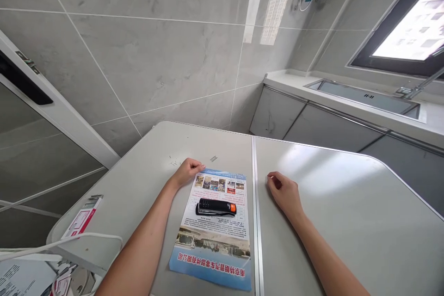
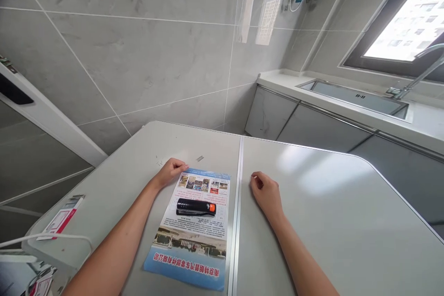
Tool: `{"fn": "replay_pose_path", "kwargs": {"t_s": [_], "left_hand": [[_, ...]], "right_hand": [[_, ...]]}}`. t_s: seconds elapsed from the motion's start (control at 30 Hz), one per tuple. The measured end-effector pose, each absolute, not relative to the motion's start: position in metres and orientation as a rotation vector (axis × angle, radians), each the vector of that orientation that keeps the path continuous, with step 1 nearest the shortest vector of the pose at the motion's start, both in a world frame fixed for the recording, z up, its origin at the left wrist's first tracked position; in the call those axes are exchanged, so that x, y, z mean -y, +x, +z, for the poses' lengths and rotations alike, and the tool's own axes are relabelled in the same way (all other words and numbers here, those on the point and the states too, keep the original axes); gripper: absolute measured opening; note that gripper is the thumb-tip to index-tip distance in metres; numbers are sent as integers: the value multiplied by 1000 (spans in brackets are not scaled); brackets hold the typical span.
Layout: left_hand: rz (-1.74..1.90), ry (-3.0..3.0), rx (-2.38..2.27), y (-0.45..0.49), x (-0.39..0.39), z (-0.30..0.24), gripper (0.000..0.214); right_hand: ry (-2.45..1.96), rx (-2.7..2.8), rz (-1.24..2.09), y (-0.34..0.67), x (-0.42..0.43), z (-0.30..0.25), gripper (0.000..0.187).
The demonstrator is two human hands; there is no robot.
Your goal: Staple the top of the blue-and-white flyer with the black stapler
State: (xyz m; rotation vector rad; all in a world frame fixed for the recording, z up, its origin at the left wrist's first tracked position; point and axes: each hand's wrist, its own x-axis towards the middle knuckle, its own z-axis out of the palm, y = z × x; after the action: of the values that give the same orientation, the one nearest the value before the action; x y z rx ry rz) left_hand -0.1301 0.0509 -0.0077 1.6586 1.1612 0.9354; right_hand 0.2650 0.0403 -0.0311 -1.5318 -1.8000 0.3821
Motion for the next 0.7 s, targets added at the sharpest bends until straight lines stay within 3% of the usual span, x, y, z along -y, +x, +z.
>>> {"fn": "replay_pose_path", "kwargs": {"t_s": [0.7], "left_hand": [[912, 1760, -1177, -133, -52, -12, 55]], "right_hand": [[-1445, 1921, 355, 260, -37, -29, 26]]}}
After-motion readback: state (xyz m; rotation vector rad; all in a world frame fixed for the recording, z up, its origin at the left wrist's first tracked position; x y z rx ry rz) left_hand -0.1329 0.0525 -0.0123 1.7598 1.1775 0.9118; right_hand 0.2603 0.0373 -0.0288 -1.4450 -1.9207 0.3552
